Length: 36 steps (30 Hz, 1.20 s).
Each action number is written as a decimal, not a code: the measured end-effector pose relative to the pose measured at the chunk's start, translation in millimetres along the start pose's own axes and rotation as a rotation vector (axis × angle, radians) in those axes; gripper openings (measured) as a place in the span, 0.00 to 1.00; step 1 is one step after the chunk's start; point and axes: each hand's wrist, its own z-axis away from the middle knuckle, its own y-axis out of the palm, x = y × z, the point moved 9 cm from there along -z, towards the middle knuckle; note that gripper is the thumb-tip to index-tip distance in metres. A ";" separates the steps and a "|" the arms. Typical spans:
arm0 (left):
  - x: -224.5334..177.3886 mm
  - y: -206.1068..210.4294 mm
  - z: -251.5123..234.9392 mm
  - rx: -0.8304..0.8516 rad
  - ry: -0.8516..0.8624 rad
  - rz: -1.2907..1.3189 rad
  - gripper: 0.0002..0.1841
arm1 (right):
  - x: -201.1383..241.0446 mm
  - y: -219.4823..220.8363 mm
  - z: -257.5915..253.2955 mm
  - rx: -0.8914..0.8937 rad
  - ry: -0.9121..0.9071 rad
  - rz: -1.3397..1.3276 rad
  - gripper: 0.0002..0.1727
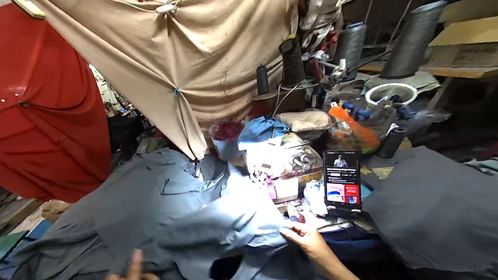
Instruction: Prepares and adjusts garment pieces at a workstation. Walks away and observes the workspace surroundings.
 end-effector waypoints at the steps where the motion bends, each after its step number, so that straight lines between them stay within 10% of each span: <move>1: -29.7 -10.3 -29.5 0.011 0.098 -0.114 0.14 | -5.2 10.6 1.3 0.019 0.046 -0.082 0.05; 7: -36.1 38.8 -137.3 0.067 0.303 -0.547 0.26 | -32.3 62.0 8.4 0.080 0.313 -0.414 0.04; 16: 54.3 244.1 72.0 0.514 0.835 -0.500 0.19 | -28.1 61.7 36.0 0.226 0.454 -0.283 0.07; 22: 59.9 226.7 30.4 0.625 0.484 -0.512 0.12 | -20.0 54.6 40.2 0.228 0.438 -0.390 0.04; 29: -32.2 224.0 63.0 0.806 0.707 -0.237 0.10 | -30.0 42.9 39.2 0.231 0.390 -0.368 0.05; 36: -3.1 234.6 125.8 0.862 0.661 -0.391 0.08 | -36.7 38.2 51.4 0.235 0.389 -0.257 0.07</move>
